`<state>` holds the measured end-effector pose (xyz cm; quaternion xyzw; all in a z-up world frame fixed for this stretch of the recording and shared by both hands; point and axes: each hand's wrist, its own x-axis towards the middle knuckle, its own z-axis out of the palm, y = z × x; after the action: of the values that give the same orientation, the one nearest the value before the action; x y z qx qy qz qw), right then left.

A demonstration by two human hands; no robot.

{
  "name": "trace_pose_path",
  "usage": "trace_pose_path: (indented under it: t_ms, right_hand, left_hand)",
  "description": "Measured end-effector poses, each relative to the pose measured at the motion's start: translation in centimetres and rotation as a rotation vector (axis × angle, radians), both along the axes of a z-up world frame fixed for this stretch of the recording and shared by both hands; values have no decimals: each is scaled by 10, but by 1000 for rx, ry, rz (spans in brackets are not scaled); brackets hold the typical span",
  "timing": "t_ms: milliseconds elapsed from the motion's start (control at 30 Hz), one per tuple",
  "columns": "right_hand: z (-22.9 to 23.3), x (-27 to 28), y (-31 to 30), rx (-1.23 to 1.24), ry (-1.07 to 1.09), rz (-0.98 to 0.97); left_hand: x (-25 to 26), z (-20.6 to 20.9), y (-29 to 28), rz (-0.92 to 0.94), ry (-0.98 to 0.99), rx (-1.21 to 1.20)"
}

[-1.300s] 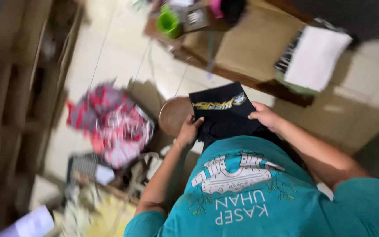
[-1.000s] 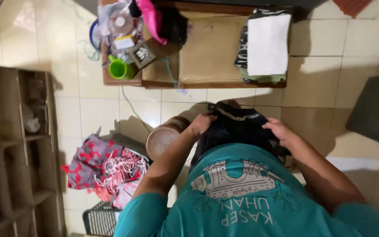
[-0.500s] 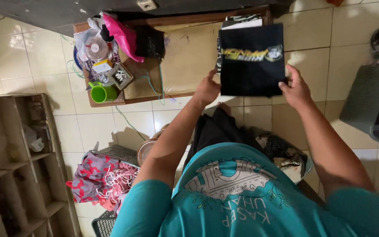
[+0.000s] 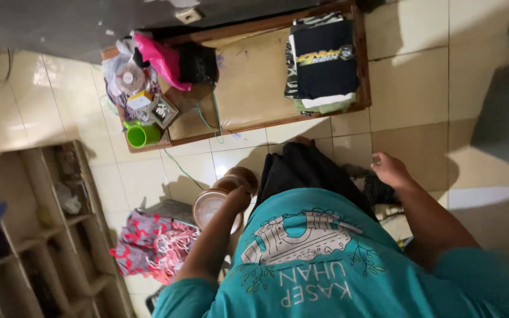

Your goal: The person irons a pair of beige shorts on a patterned ironing board. They smooth the fabric with their hands, use an electric iron to press the garment, and fold the shorts into a neat pile before placing them on the floor.

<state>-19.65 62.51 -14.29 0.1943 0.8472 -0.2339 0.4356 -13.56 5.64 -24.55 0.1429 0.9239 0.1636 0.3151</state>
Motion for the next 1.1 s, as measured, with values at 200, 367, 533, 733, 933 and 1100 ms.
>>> trace_pose_path:
  t_ms: [200, 367, 533, 733, 933, 1100]
  right_hand:
    - [-69, 92, 23, 65, -93, -97]
    - [-57, 200, 0, -47, 111, -512]
    - [-50, 305, -34, -4, 105, -592]
    - [-27, 404, -111, 78, -35, -985]
    - [-189, 537, -171, 83, -61, -1052]
    - [-147, 498, -175, 38, -66, -1119]
  left_hand:
    - [-14, 18, -59, 145, -790, -62]
    - [-55, 96, -23, 137, -481, -183]
    - [-64, 78, -15, 75, -456, -282]
    - [-39, 75, 9, -59, -531, -253]
    - [-56, 52, 45, -594, -551, -424]
    - [-102, 64, 135, -358, -520, -407]
